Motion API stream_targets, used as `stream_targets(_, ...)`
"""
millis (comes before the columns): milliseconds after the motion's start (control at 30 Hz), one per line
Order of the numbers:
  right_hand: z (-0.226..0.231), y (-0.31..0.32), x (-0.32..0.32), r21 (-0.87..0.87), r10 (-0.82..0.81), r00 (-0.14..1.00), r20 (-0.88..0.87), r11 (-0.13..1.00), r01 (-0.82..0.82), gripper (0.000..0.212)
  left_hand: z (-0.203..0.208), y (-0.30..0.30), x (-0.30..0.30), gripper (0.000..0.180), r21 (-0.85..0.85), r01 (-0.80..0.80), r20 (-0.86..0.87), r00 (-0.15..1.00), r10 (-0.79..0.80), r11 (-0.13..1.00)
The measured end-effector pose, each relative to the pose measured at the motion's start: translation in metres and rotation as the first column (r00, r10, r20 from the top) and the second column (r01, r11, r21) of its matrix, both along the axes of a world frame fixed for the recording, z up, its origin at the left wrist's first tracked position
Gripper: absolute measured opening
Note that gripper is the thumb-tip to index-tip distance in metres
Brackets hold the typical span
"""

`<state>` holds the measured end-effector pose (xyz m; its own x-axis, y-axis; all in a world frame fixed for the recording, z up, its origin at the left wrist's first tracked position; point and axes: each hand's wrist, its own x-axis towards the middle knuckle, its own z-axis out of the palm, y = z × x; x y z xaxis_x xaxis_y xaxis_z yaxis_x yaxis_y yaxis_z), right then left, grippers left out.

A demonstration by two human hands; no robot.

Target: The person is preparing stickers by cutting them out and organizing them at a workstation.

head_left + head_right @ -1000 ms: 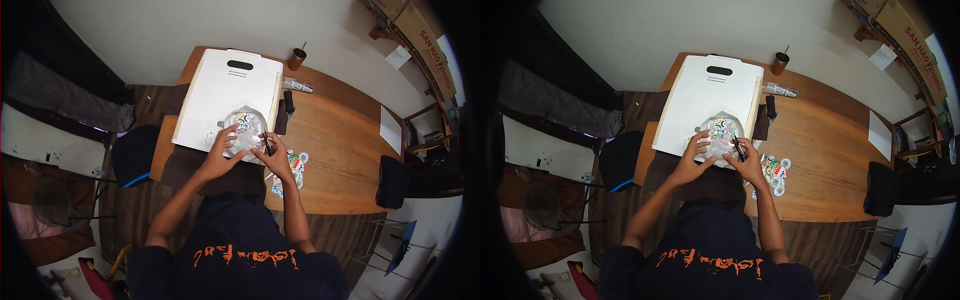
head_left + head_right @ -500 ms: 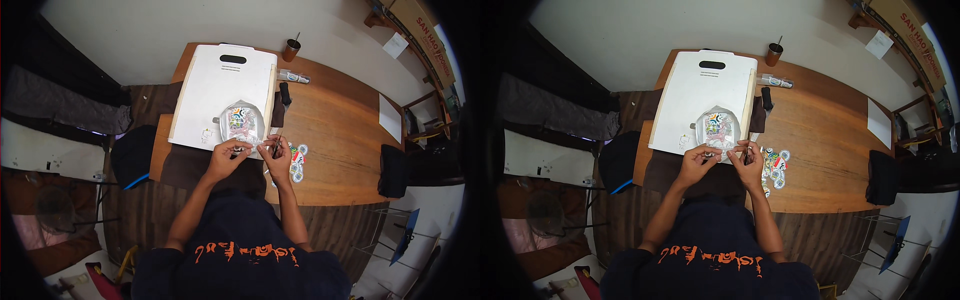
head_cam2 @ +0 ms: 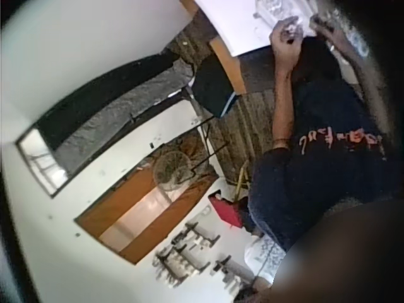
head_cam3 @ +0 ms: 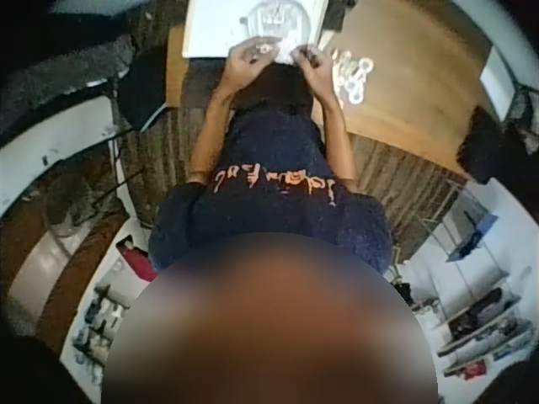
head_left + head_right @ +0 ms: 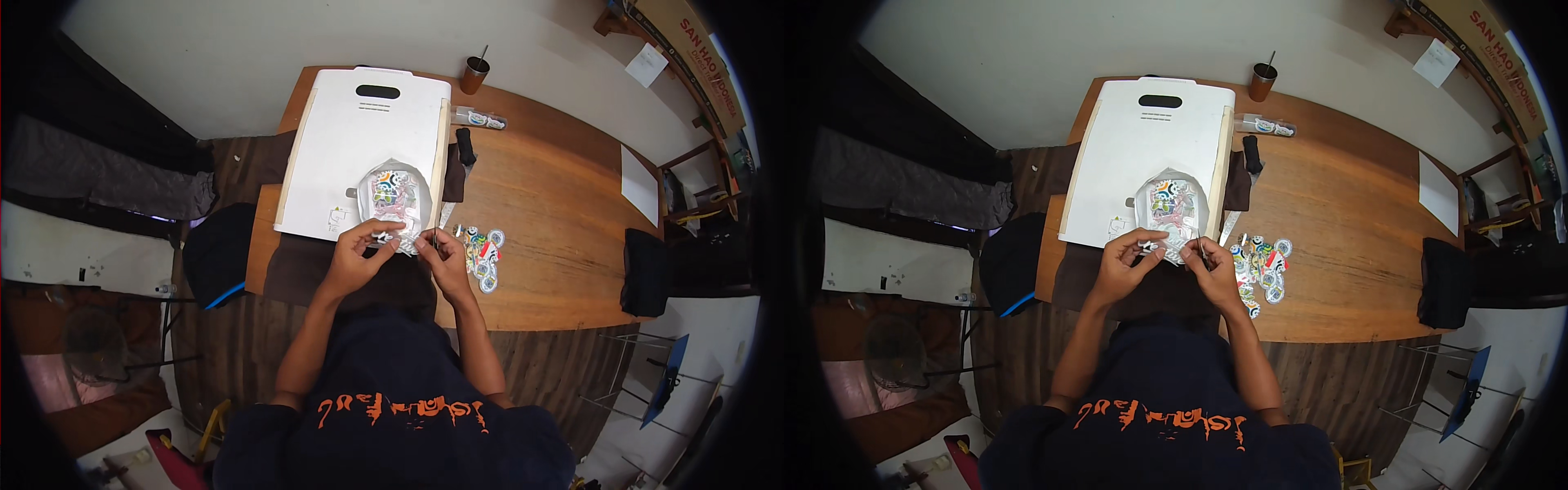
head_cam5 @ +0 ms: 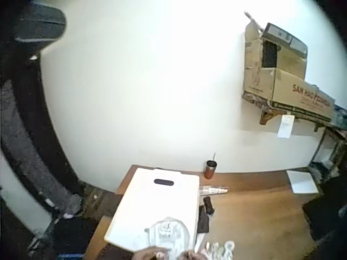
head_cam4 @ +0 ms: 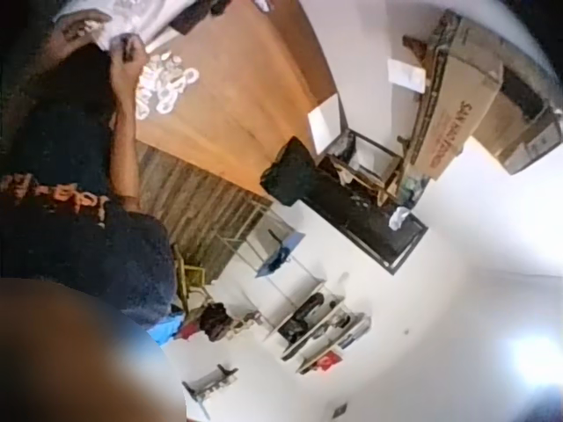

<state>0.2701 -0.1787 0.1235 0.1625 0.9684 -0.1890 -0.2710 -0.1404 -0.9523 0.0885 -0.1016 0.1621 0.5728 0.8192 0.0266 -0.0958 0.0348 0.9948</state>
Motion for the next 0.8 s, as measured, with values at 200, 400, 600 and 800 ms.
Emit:
stream_targets(200,0.007,-0.001,-0.023,-0.006,-0.199,0.973,-0.113,0.98,0.2,0.015,-0.004,-0.01,0.017,0.044,-0.133,-0.179,0.192,0.96,0.203,0.975)
stream_targets(400,0.009,0.003,-0.029,0.147,-0.24,0.971,-0.024,0.959,0.241,0.017,-0.002,-0.018,0.024,0.022,-0.094,-0.168,0.211,0.96,0.185,0.981)
stream_targets(600,0.027,-0.014,-0.02,0.16,0.008,0.982,-0.19,0.987,0.023,0.029,0.019,-0.012,0.017,0.028,0.015,-0.218,0.178,0.961,0.212,0.976)
stream_targets(800,0.032,-0.04,-0.028,0.159,0.141,0.973,-0.185,0.981,-0.112,0.037,0.045,-0.013,0.017,0.031,0.111,-0.246,0.159,0.961,0.227,0.963)
